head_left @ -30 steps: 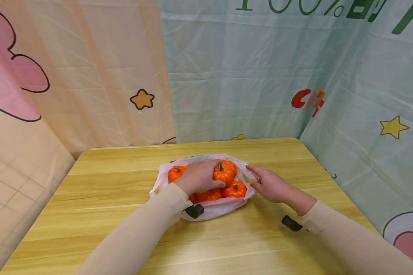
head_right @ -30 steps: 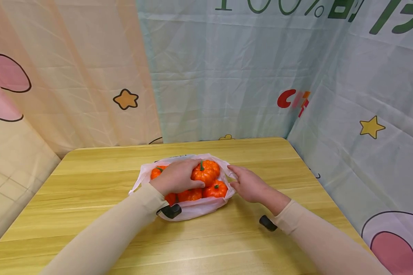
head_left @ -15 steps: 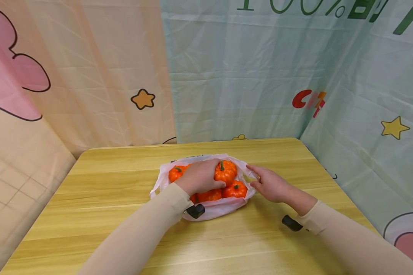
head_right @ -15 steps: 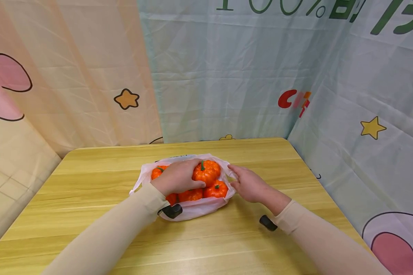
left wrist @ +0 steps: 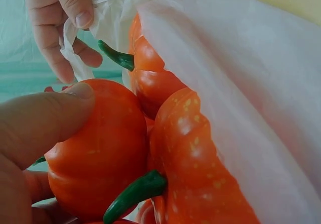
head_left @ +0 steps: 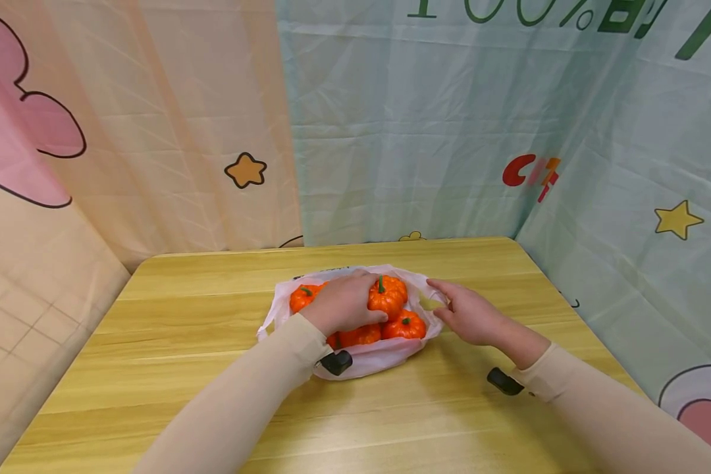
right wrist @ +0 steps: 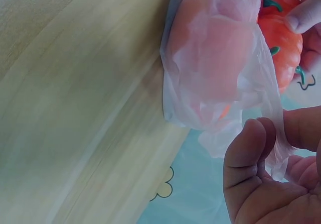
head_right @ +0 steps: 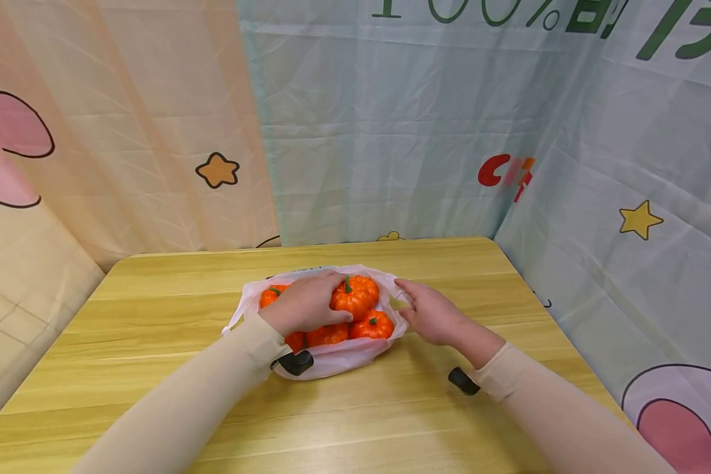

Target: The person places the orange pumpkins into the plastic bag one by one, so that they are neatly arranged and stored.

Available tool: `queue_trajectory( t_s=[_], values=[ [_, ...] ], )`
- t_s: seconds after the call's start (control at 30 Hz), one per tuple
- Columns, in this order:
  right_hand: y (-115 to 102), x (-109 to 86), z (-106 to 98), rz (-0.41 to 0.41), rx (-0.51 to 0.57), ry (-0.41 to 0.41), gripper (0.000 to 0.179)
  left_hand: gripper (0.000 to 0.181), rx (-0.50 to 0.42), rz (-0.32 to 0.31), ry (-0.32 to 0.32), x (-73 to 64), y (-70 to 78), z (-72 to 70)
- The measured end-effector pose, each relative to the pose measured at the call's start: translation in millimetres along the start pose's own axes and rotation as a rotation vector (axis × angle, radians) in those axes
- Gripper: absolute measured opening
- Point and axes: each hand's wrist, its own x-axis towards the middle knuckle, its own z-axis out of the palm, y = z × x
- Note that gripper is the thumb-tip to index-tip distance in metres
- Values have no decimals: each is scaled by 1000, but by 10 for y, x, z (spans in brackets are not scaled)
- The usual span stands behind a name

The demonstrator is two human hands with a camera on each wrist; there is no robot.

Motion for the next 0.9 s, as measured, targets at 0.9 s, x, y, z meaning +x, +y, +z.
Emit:
queue_trajectory(
  t_s=[0.9],
  values=[
    [-85,-34,-147,-13,4,55,61,77,85,24,43,-41,19,-50]
  ],
)
